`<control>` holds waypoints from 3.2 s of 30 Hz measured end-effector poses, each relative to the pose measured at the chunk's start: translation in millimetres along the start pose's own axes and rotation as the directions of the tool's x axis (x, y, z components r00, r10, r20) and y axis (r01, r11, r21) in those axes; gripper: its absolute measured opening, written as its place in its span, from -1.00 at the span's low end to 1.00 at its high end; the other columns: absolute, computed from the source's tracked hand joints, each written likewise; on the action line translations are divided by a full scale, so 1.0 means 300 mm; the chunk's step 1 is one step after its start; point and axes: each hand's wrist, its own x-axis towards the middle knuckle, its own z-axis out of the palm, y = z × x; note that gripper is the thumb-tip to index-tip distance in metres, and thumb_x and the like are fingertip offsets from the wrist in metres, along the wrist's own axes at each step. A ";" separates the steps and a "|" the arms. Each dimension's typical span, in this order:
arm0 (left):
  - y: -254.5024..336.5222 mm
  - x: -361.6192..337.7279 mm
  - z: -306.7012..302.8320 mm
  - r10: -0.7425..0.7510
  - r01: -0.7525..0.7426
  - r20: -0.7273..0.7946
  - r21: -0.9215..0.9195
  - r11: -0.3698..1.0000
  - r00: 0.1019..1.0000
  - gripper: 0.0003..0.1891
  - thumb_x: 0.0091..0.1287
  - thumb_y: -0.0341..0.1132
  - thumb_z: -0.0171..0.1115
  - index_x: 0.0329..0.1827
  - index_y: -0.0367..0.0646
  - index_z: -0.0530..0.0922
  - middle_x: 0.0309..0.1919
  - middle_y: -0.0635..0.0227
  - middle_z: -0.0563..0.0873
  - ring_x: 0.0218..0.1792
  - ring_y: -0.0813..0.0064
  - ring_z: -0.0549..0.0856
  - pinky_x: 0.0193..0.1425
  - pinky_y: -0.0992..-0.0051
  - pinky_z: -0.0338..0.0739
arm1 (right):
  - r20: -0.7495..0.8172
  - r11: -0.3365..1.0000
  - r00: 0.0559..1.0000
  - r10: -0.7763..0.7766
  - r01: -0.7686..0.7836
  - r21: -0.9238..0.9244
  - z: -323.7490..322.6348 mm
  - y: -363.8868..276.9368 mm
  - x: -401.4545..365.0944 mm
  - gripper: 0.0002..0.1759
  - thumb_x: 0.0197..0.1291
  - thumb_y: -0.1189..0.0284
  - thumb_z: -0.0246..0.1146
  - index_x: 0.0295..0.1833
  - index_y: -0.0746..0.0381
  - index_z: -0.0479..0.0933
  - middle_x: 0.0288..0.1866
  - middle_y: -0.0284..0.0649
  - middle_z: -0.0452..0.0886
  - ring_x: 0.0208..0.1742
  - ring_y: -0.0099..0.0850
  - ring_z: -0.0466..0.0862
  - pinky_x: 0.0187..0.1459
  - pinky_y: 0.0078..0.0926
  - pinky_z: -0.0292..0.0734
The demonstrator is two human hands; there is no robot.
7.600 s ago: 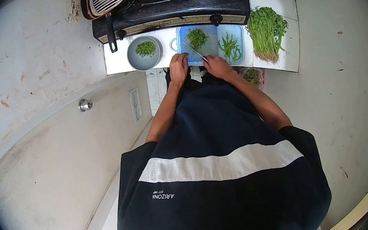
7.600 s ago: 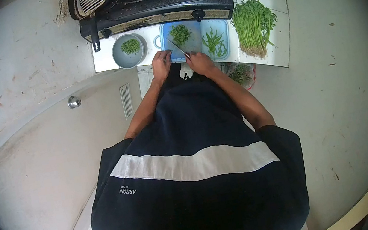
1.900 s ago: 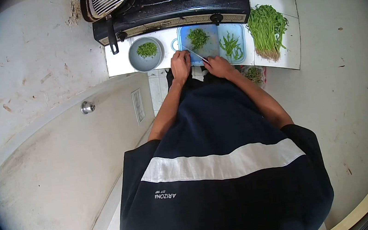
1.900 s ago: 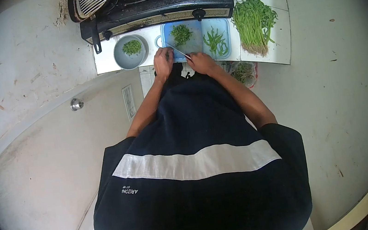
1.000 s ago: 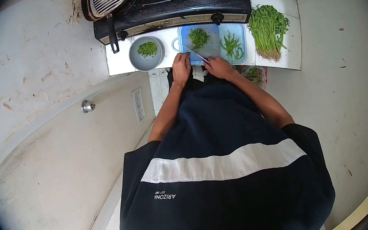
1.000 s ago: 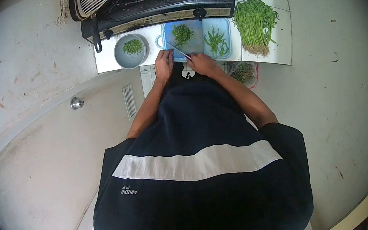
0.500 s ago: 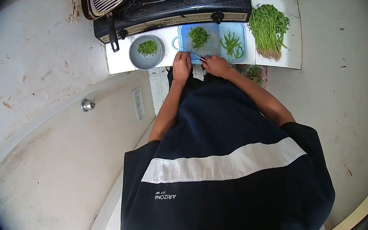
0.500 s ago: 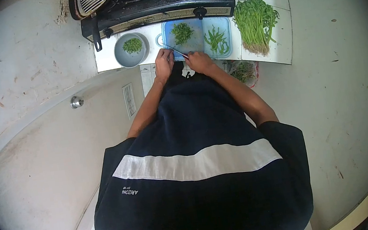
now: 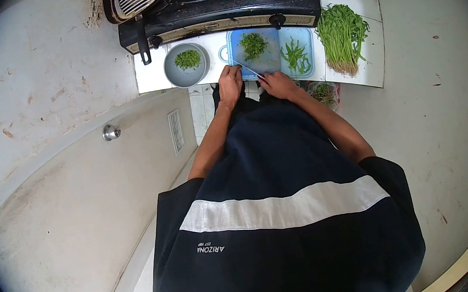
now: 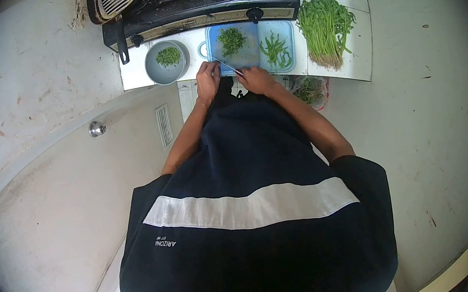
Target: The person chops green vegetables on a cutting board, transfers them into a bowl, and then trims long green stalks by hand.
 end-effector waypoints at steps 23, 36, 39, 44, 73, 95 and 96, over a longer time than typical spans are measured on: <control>-0.009 -0.011 -0.008 -0.059 0.059 0.034 -0.012 0.998 0.998 -0.86 0.37 -0.53 0.30 -0.08 -0.29 0.75 -0.21 0.04 0.73 -0.17 -0.02 0.76 -0.02 0.16 0.65 | -0.025 0.999 0.999 -0.037 0.037 -0.028 0.005 0.002 -0.002 -0.53 0.49 0.12 0.18 -0.07 0.38 0.65 -0.29 0.21 0.74 -0.21 0.22 0.77 -0.08 0.14 0.70; -0.014 -0.010 0.003 -0.108 0.108 -0.004 -0.048 0.993 0.994 -0.89 0.33 -0.55 0.32 -0.14 -0.28 0.75 -0.24 0.04 0.73 -0.21 0.03 0.77 -0.07 0.18 0.66 | -0.044 0.998 0.999 -0.024 0.021 -0.063 0.022 -0.002 0.009 -0.55 0.48 0.11 0.19 -0.06 0.36 0.62 -0.29 0.22 0.73 -0.19 0.22 0.77 -0.08 0.15 0.69; 0.003 -0.002 -0.005 -0.201 0.201 0.010 -0.079 0.976 0.980 -0.90 0.30 -0.54 0.37 -0.15 -0.28 0.75 -0.28 0.05 0.73 -0.25 0.09 0.78 -0.10 0.22 0.66 | -0.068 0.996 0.998 -0.003 -0.004 -0.090 0.024 0.020 -0.012 -0.54 0.49 0.11 0.18 -0.05 0.37 0.62 -0.30 0.23 0.73 -0.19 0.22 0.76 -0.06 0.16 0.69; -0.023 0.001 0.019 -0.226 0.220 -0.040 -0.112 0.969 0.973 -0.91 0.27 -0.53 0.40 -0.18 -0.30 0.75 -0.31 0.06 0.73 -0.30 0.15 0.77 -0.12 0.27 0.66 | -0.040 0.999 0.999 -0.021 0.019 -0.047 0.038 0.026 -0.006 -0.53 0.50 0.11 0.17 -0.04 0.37 0.62 -0.29 0.24 0.73 -0.18 0.23 0.76 -0.04 0.15 0.68; -0.018 -0.039 -0.033 0.080 -0.082 0.050 0.030 0.996 0.996 -0.85 0.35 -0.59 0.28 -0.08 -0.33 0.73 -0.21 0.05 0.70 -0.19 0.00 0.73 -0.05 0.15 0.65 | -0.019 0.993 0.997 -0.077 0.075 -0.088 0.025 -0.010 0.012 -0.58 0.47 0.15 0.21 -0.07 0.36 0.62 -0.32 0.19 0.74 -0.21 0.19 0.77 -0.10 0.11 0.71; -0.009 0.013 -0.002 0.064 -0.063 -0.006 0.116 0.991 0.998 -0.89 0.33 -0.46 0.35 -0.15 -0.15 0.78 -0.22 0.18 0.77 -0.13 0.07 0.73 0.01 0.16 0.58 | -0.096 0.996 0.995 -0.007 -0.002 -0.090 -0.019 0.026 -0.017 -0.58 0.46 0.14 0.22 -0.06 0.34 0.63 -0.34 0.18 0.74 -0.25 0.20 0.78 -0.13 0.12 0.71; -0.011 0.012 -0.002 0.093 -0.091 -0.017 0.116 0.989 0.995 -0.89 0.33 -0.47 0.35 -0.15 -0.16 0.78 -0.23 0.18 0.77 -0.14 0.07 0.73 0.00 0.16 0.58 | -0.059 0.995 0.998 -0.024 0.018 -0.102 -0.021 0.025 -0.023 -0.60 0.44 0.16 0.23 -0.06 0.35 0.62 -0.31 0.16 0.75 -0.22 0.18 0.79 -0.10 0.10 0.72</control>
